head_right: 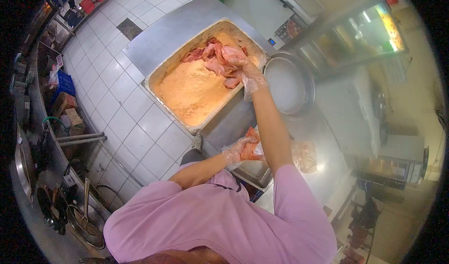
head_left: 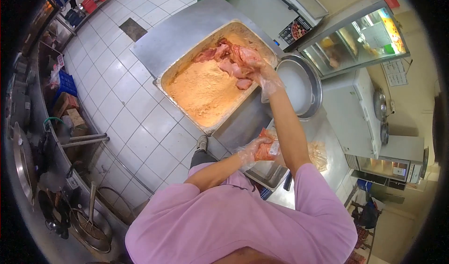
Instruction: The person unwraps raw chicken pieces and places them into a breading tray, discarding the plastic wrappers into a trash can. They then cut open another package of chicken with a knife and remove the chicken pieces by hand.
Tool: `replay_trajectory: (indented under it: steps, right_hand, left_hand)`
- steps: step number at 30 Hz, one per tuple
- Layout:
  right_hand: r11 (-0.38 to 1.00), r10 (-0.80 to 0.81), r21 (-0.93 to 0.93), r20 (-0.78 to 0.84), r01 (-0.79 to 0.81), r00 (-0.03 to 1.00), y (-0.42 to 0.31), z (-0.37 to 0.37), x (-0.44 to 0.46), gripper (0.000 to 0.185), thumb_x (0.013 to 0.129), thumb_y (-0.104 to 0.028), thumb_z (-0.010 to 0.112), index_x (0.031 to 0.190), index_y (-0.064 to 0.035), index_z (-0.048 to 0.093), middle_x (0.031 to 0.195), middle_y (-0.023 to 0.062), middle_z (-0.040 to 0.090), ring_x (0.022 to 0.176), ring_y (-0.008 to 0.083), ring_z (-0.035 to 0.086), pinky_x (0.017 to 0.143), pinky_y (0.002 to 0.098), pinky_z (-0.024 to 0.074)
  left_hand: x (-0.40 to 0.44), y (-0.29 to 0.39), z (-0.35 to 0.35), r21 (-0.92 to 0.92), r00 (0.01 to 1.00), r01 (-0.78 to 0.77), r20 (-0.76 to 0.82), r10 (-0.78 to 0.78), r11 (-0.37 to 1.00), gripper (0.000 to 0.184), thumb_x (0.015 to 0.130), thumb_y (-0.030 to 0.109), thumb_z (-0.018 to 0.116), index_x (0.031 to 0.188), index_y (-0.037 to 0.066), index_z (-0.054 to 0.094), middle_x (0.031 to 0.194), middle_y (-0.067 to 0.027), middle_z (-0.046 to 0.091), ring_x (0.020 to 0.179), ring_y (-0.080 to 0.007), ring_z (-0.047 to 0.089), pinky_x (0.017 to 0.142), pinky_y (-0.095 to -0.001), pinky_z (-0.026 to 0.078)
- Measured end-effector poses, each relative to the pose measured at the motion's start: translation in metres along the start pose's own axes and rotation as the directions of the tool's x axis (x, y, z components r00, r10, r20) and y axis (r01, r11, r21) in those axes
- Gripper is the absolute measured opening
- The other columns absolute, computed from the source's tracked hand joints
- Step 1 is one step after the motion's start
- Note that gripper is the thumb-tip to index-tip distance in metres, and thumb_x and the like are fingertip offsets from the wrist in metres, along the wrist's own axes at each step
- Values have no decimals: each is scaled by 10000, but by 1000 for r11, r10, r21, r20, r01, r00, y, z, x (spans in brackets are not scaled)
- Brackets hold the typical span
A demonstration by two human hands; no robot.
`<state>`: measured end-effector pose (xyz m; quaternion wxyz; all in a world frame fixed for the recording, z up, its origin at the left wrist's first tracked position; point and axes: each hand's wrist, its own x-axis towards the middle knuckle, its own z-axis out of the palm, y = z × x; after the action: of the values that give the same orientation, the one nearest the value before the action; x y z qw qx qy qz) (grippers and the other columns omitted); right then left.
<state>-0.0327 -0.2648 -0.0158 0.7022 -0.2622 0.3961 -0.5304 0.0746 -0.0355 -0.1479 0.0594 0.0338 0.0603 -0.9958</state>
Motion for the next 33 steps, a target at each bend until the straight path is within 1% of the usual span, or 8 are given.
replay_trajectory:
  steps: [2,6,14,17,22,27,31,33]
  right_hand:
    - [998,-20,-56,49,23,999,6,-12,12,632,833,-83,690,1423,-32,467,1365,119,567,1167,265,611,978,419,520]
    - [993,73,-87,-90,-81,993,27,-38,33,567,862,-88,673,1391,-71,470,1178,74,608,1076,198,636,838,396,562]
    - [992,13,126,25,-16,1000,15,18,23,504,908,-129,644,1386,-78,492,1387,73,587,1151,189,627,956,406,524]
    - [966,-67,242,-105,91,992,40,5,38,400,955,-164,599,1339,-71,537,1312,78,617,1139,212,632,949,418,544]
    - [964,25,265,-149,15,988,85,-81,89,326,963,-209,641,1236,-45,572,1168,89,642,1085,221,646,895,376,579]
    - [975,70,220,-345,9,936,33,-18,53,375,914,-250,718,1194,-38,584,1153,118,634,1002,207,659,864,357,581]
    - [996,-91,-25,-311,88,946,-41,18,-11,456,882,-335,732,1197,-29,611,1131,148,666,1007,238,660,888,392,551]
    - [942,-334,-110,-249,316,909,-77,32,-81,465,893,-341,708,1196,0,615,1118,150,677,1004,255,670,910,375,537]
  left_hand:
    - [-8,10,11,-36,1000,11,1,-11,999,485,923,234,613,1363,52,520,1288,-115,646,1142,-269,655,990,-484,533]
    - [-10,21,14,-22,999,7,-38,-8,1000,482,918,218,611,1367,63,525,1318,-101,630,1164,-261,643,997,-500,532]
    - [-9,24,-9,23,989,73,-132,-69,997,478,920,226,636,1360,73,534,1308,-98,640,1177,-266,638,933,-522,566]
    - [-13,30,-6,3,988,88,-131,-87,996,466,922,233,643,1344,64,540,1302,-103,646,1170,-268,643,937,-534,560]
    - [-16,33,4,-69,992,34,-115,-42,997,446,937,203,626,1340,35,533,1269,-139,658,1119,-268,669,928,-507,564]
    - [-8,33,-23,7,995,57,-86,-57,998,475,934,235,635,1357,51,521,1296,-120,645,1161,-255,650,996,-549,520]
    - [-6,42,-20,94,977,130,-180,-111,987,539,923,332,630,1365,46,514,1317,-117,630,1179,-275,641,981,-528,530]
    - [-6,44,1,76,981,111,-168,-97,991,555,924,371,626,1366,54,515,1302,-125,633,1159,-289,646,945,-503,550]
